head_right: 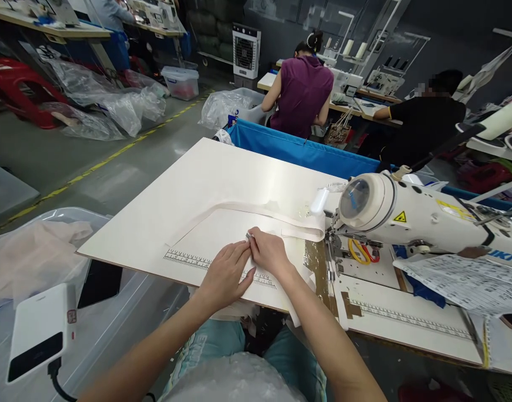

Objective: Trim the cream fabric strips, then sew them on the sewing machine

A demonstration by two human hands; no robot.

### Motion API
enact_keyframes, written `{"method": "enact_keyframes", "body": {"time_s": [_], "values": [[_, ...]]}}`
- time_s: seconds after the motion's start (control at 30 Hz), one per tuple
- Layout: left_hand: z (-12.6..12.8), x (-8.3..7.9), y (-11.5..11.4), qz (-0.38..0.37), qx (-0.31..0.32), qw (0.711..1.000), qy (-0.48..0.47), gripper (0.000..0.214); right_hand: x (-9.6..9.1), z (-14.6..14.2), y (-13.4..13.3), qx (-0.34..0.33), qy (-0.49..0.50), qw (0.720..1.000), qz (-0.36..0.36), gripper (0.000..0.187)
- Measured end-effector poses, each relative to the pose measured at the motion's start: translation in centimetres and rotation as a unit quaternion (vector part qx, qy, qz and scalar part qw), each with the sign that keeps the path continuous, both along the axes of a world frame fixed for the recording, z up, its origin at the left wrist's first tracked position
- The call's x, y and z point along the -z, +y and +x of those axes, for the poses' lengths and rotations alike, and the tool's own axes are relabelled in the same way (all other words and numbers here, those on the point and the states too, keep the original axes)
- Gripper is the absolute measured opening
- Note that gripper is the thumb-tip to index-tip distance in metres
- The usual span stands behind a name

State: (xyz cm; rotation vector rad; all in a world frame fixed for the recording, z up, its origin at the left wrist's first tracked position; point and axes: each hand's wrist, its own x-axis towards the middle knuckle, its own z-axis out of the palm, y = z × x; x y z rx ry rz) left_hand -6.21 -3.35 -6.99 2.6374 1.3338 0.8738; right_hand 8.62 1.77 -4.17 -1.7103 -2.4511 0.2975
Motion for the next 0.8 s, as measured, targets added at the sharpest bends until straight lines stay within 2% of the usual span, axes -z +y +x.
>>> {"method": "enact_keyframes", "body": {"time_s": [0.3,0.57,0.8], "values": [[0.1,0.0,0.0,0.012,-0.018,1.000,0.016,0.041,-0.3,0.0,-0.5,-0.006,-0.016,1.000,0.008,0.015],[0.1,0.0,0.0,0.013,-0.018,0.999,0.029,0.041,-1.8,1.8,-1.2,-0.003,0.023,1.000,-0.002,0.012],[0.0,0.0,-0.1,0.015,-0.013,0.999,0.026,0.039,0.0,1.7,-2.3,0.033,0.062,0.997,0.016,0.014]]}}
